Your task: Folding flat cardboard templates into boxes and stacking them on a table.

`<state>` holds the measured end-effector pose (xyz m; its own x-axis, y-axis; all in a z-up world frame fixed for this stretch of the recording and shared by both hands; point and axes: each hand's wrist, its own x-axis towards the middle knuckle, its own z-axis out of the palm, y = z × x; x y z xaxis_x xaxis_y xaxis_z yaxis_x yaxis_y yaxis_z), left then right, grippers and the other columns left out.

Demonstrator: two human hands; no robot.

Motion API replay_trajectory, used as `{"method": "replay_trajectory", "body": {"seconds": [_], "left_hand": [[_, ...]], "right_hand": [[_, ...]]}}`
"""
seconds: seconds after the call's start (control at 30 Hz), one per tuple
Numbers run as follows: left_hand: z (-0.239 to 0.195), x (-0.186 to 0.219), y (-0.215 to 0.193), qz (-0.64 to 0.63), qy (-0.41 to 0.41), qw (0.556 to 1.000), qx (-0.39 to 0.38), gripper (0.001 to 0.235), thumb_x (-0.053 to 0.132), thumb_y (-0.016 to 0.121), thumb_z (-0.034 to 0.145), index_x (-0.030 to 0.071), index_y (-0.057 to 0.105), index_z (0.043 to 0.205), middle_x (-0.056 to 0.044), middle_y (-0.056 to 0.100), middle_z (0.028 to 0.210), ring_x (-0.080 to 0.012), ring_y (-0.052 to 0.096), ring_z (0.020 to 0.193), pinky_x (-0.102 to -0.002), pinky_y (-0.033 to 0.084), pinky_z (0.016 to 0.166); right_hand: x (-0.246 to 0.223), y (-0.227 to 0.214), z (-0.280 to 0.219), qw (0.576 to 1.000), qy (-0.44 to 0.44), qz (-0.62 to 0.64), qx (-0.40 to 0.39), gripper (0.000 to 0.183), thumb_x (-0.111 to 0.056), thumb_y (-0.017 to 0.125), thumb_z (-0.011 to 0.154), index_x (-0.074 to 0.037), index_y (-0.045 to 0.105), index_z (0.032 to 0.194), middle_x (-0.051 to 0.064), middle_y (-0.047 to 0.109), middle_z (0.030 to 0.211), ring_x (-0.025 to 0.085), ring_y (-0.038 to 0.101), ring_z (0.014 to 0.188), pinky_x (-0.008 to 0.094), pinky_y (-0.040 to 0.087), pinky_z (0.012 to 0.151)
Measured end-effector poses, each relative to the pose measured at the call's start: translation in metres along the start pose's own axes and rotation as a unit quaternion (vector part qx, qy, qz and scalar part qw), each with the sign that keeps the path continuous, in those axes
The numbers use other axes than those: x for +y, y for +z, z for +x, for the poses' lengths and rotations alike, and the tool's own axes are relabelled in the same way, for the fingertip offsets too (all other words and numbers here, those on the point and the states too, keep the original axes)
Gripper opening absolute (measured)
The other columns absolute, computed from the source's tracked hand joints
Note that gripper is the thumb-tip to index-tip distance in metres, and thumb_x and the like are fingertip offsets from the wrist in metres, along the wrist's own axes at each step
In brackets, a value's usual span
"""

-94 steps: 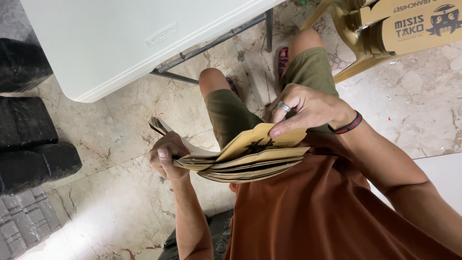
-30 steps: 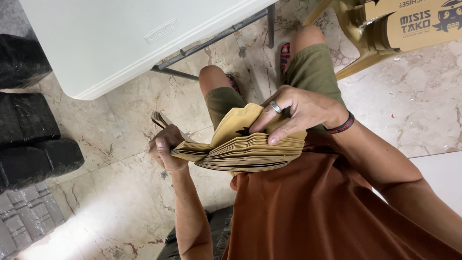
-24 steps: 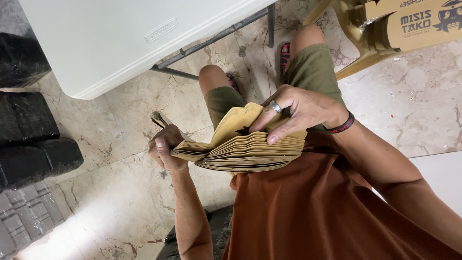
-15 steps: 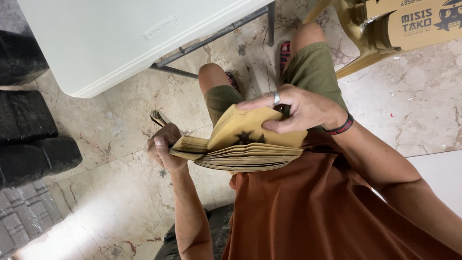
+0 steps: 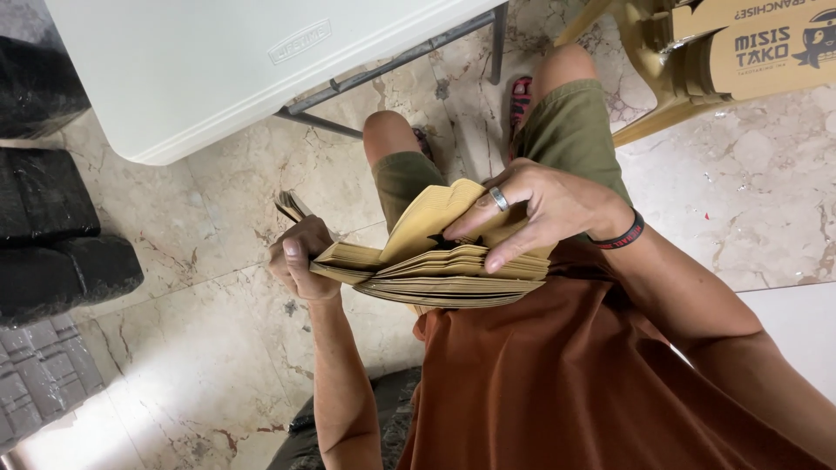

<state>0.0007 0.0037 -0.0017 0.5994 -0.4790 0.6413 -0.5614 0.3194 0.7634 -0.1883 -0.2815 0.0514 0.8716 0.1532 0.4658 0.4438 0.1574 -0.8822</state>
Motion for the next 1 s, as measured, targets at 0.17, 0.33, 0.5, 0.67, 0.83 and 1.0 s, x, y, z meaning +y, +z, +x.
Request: {"method": "replay_trajectory", "body": {"seconds": [0.17,0.33,0.5,0.67,0.83,1.0], "left_hand": [[0.0,0.002,0.0,0.0,-0.006,1.0,0.002,0.061,0.018,0.031,0.108,0.013,0.037,0.047,-0.003,0.03,0.039,-0.0136,0.029,0.035,-0.027,0.029,0.036],[-0.003,0.0,-0.003,0.0,-0.006,1.0,0.002,0.061,0.018,0.031,0.109,0.012,0.038,0.048,-0.003,0.031,0.039,-0.0149,0.031,0.035,-0.028,0.03,0.037],[-0.001,-0.002,-0.002,-0.016,-0.001,1.0,-0.001,0.06,0.019,0.031,0.108,0.013,0.035,0.049,-0.003,0.027,0.039,-0.0152,0.027,0.034,-0.028,0.028,0.036],[0.002,0.002,0.001,-0.007,0.0,1.0,-0.003,0.061,0.018,0.032,0.108,0.013,0.035,0.047,-0.003,0.029,0.037,-0.0146,0.027,0.032,-0.028,0.026,0.035],[0.005,0.001,0.005,-0.017,0.005,1.0,0.005,0.06,0.019,0.033,0.108,0.014,0.033,0.048,-0.002,0.026,0.038,-0.0149,0.025,0.033,-0.028,0.027,0.036],[0.003,0.002,0.002,0.002,-0.008,1.0,0.0,0.061,0.019,0.032,0.108,0.014,0.034,0.048,-0.002,0.028,0.039,-0.0139,0.027,0.034,-0.027,0.027,0.036]], "right_hand": [[0.006,-0.003,-0.003,1.0,0.004,0.022,-0.012,0.047,-0.017,0.087,0.08,-0.002,0.073,0.122,0.023,0.076,0.115,0.032,0.077,0.102,0.042,0.06,0.09],[0.01,-0.004,-0.005,0.999,0.015,0.045,-0.019,0.046,-0.016,0.086,0.082,-0.003,0.072,0.124,0.023,0.075,0.118,0.032,0.075,0.106,0.044,0.06,0.092],[0.009,-0.001,-0.007,0.999,-0.004,0.032,0.005,0.048,-0.005,0.073,0.09,-0.002,0.062,0.136,0.024,0.066,0.133,0.034,0.067,0.12,0.047,0.054,0.102],[-0.003,0.006,-0.001,1.0,-0.009,0.011,0.015,0.032,-0.004,0.062,0.094,-0.003,0.071,0.125,0.017,0.076,0.092,0.011,0.053,0.052,0.024,0.049,0.053],[-0.009,0.005,0.006,1.0,-0.019,-0.018,0.004,0.056,-0.026,0.092,0.073,-0.002,0.074,0.12,0.015,0.077,0.104,0.017,0.072,0.08,0.031,0.058,0.075],[-0.002,0.005,-0.002,1.0,0.009,-0.019,0.015,0.049,-0.021,0.093,0.073,-0.006,0.077,0.117,0.017,0.077,0.112,0.023,0.075,0.096,0.038,0.06,0.087]]}}
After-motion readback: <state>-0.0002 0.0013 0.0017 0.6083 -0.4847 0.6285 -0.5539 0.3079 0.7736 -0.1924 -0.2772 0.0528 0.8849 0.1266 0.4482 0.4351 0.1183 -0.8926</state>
